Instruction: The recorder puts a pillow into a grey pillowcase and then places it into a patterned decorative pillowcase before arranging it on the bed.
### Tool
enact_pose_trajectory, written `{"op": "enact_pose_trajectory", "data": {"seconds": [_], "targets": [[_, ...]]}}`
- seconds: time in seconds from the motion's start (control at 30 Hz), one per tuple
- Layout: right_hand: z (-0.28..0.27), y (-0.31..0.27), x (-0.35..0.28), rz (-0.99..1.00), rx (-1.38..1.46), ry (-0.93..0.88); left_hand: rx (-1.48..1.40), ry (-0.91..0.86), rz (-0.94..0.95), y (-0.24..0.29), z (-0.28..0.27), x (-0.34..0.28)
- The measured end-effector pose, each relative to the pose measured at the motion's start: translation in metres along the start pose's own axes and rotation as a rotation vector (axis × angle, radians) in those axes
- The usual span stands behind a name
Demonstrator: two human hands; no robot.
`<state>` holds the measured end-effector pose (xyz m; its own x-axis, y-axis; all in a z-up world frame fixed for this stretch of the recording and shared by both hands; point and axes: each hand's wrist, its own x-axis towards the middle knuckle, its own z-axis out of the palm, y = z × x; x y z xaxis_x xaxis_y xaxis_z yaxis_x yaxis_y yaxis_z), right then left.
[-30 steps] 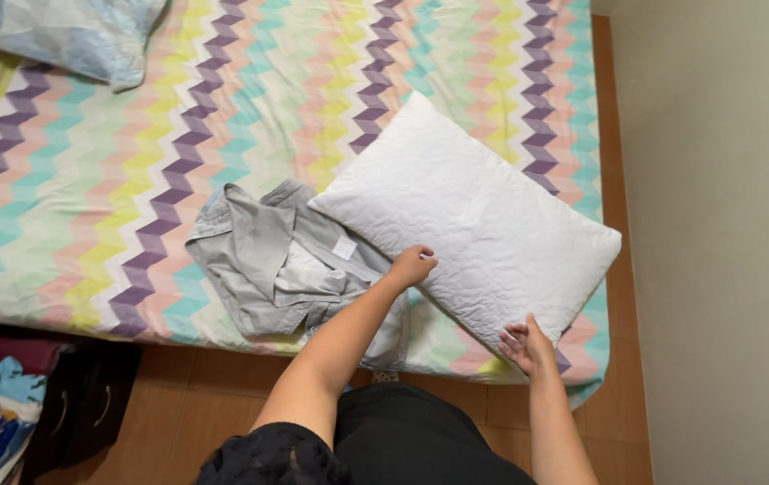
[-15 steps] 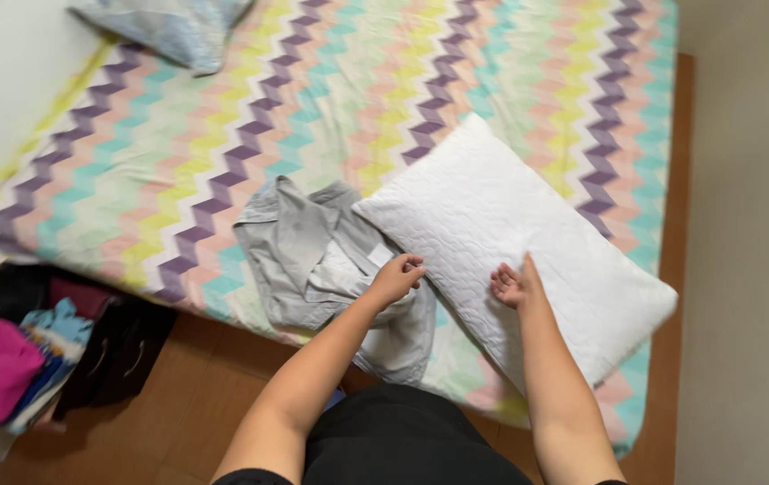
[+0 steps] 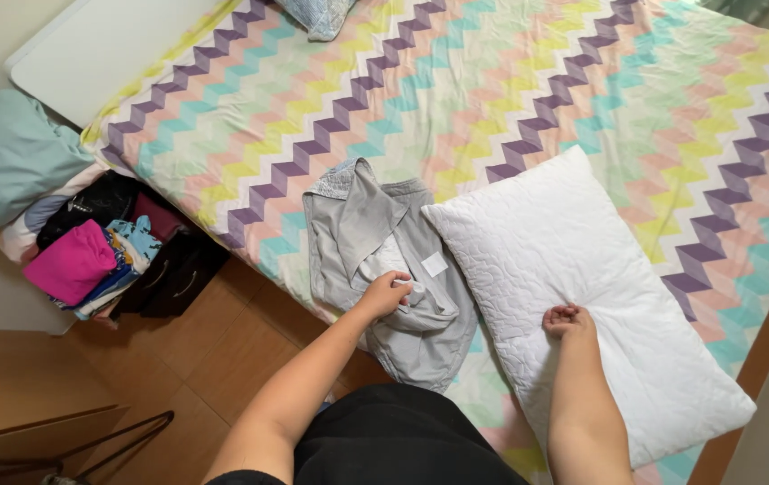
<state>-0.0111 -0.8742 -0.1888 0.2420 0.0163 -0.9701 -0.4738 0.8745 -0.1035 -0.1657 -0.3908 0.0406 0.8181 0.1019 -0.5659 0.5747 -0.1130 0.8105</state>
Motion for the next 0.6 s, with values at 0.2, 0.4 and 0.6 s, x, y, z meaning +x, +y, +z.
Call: {"op": "enact_pose_trajectory", "data": {"seconds": [0.2,0.4,0.6], "targets": [[0.021,0.052,-0.165,-0.503,-0.211,-0.083,0.049,-0.072,0.133,0.01,0.028,0.027],[-0.005,0.059,-0.192,-0.984,-0.048,-0.262,0.254,-0.146,0.358,0.05,0.083,0.037],[-0.032,0.085,-0.281,-1.257,-0.071,-0.352,0.411,-0.224,0.574,0.132,0.141,-0.015]]}}
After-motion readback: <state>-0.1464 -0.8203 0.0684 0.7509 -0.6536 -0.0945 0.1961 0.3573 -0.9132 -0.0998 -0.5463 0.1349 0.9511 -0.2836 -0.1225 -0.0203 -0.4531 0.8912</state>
